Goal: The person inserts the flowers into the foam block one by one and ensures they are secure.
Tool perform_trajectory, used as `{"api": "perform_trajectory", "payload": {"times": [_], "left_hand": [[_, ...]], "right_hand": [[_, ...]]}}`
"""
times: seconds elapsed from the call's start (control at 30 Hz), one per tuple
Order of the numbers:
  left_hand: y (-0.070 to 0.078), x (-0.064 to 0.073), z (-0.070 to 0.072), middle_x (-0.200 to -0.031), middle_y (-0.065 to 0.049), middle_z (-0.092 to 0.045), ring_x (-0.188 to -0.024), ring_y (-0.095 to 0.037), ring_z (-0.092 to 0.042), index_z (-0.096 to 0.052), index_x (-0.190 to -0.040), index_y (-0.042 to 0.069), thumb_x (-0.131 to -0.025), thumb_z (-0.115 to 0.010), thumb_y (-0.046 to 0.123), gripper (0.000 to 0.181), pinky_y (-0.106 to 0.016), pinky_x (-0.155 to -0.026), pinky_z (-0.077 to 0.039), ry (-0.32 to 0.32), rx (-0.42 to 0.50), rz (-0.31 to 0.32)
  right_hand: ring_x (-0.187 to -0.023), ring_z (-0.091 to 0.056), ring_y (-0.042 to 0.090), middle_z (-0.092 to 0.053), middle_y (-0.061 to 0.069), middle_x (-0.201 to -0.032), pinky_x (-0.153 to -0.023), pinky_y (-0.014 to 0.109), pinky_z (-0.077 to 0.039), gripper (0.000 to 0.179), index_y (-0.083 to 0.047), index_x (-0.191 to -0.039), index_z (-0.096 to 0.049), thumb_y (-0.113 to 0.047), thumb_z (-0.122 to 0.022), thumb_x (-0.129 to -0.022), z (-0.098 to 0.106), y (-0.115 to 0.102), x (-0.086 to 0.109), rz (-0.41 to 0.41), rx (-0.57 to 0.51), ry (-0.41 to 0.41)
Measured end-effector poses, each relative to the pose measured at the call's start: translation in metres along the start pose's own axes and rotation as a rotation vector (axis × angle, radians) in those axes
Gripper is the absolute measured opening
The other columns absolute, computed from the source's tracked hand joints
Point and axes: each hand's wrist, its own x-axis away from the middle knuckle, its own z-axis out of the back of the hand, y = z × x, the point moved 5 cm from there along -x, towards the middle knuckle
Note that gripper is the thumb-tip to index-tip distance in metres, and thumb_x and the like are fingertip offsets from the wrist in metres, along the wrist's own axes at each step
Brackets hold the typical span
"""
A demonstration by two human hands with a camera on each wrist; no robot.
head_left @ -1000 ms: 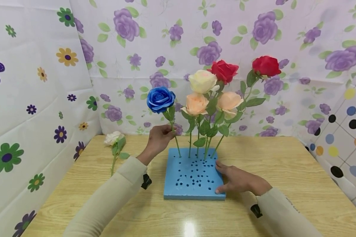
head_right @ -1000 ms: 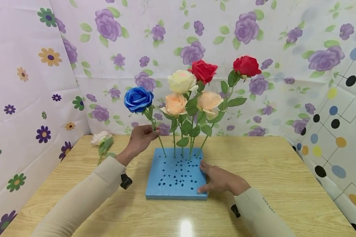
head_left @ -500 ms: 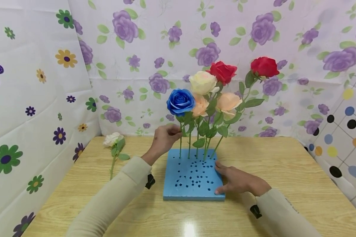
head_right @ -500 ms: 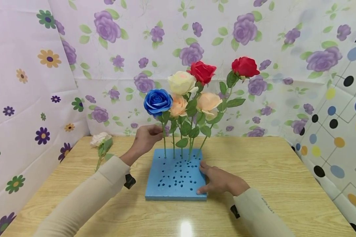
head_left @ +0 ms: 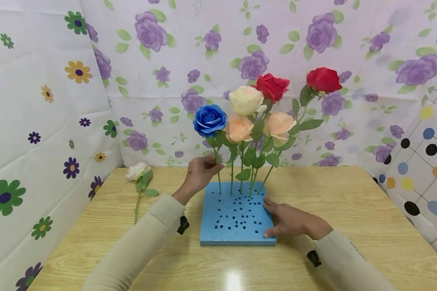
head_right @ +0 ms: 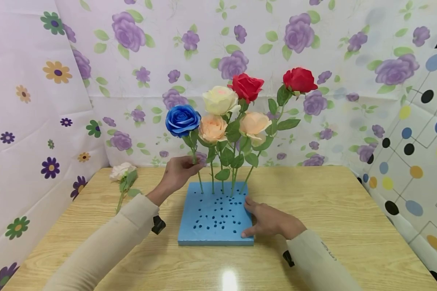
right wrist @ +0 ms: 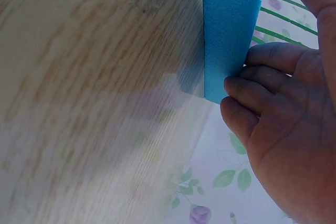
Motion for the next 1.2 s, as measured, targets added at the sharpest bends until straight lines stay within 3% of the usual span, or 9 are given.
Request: {"api": "perform_trajectory", "payload": {"times": [0.13,0.27,0.37,0.53,0.73,0.83,0.9,1.0,1.2], "left_hand": [[-0.003,0.002,0.002,-0.077,0.001,-0.067,-0.077,-0.015,-0.064,-0.074,-0.089,0.010,-0.095,-0.072,0.023,0.014,-0.028,-0.066,-0.050,0.013,-0.075,0.009],[-0.005,0.003,0.005,-0.058,0.002,-0.046,-0.060,-0.016,-0.044,-0.064,-0.075,0.011,-0.096,-0.071,0.025,0.026,-0.029,-0.057,-0.034,0.031,-0.139,0.009],[-0.007,0.004,0.006,-0.058,0.002,-0.049,-0.059,-0.015,-0.043,-0.064,-0.075,0.011,-0.096,-0.070,0.026,0.027,-0.029,-0.056,-0.033,0.033,-0.155,0.016],[-0.014,0.006,0.009,-0.068,0.000,-0.062,-0.064,-0.016,-0.050,-0.068,-0.081,0.010,-0.097,-0.070,0.028,0.024,-0.029,-0.058,-0.039,0.007,-0.168,0.033],[-0.018,0.009,0.015,-0.067,-0.001,-0.063,-0.064,-0.017,-0.052,-0.071,-0.084,0.009,-0.097,-0.069,0.031,0.025,-0.030,-0.058,-0.040,0.003,-0.189,0.033],[-0.019,0.010,0.018,-0.086,-0.006,-0.073,-0.078,-0.021,-0.064,-0.074,-0.089,0.008,-0.097,-0.069,0.032,0.026,-0.034,-0.068,-0.051,-0.005,-0.169,0.055],[-0.021,0.012,0.020,-0.107,-0.008,-0.074,-0.097,-0.024,-0.068,-0.074,-0.095,0.007,-0.098,-0.067,0.034,0.028,-0.041,-0.086,-0.053,-0.020,-0.139,0.102],[-0.026,0.015,0.023,-0.128,-0.008,-0.066,-0.113,-0.026,-0.063,-0.072,-0.109,0.008,-0.098,-0.065,0.040,0.034,-0.047,-0.096,-0.050,-0.044,-0.088,0.191],[-0.032,0.018,0.025,-0.121,-0.015,-0.067,-0.110,-0.028,-0.065,-0.065,-0.130,0.006,-0.102,-0.060,0.032,0.038,-0.041,-0.090,-0.056,-0.057,0.061,0.248]], "right_hand": [[-0.142,-0.030,0.044,-0.017,0.025,-0.161,-0.111,0.053,-0.037,0.102,0.010,-0.151,-0.031,-0.052,-0.077,-0.083,-0.001,0.000,0.000,-0.003,-0.006,-0.002],[-0.142,-0.031,0.044,-0.018,0.026,-0.161,-0.111,0.053,-0.037,0.103,0.010,-0.151,-0.031,-0.052,-0.077,-0.083,0.000,-0.001,0.001,-0.002,-0.004,0.000],[-0.142,-0.031,0.044,-0.018,0.026,-0.161,-0.110,0.053,-0.038,0.102,0.010,-0.151,-0.032,-0.052,-0.078,-0.083,0.000,-0.001,0.001,0.000,0.001,0.002],[-0.142,-0.031,0.044,-0.018,0.025,-0.161,-0.111,0.053,-0.038,0.103,0.009,-0.151,-0.032,-0.052,-0.078,-0.083,-0.001,0.000,0.001,-0.006,-0.004,-0.002],[-0.143,-0.030,0.044,-0.018,0.025,-0.161,-0.111,0.053,-0.037,0.103,0.010,-0.151,-0.031,-0.052,-0.078,-0.083,0.001,-0.001,0.001,-0.004,-0.001,0.001],[-0.143,-0.029,0.044,-0.018,0.025,-0.161,-0.111,0.054,-0.037,0.102,0.010,-0.151,-0.032,-0.051,-0.078,-0.083,0.001,-0.001,0.001,-0.005,0.000,0.005],[-0.143,-0.030,0.044,-0.018,0.025,-0.161,-0.111,0.054,-0.037,0.103,0.010,-0.151,-0.031,-0.052,-0.078,-0.083,0.001,-0.001,0.001,-0.005,-0.003,0.005],[-0.143,-0.029,0.044,-0.017,0.025,-0.161,-0.111,0.054,-0.036,0.103,0.010,-0.151,-0.031,-0.051,-0.078,-0.083,0.001,-0.001,0.001,-0.003,-0.011,0.001],[-0.142,-0.030,0.044,-0.018,0.026,-0.161,-0.111,0.054,-0.037,0.102,0.010,-0.150,-0.032,-0.051,-0.078,-0.083,0.000,-0.001,0.001,0.004,-0.004,0.005]]}}
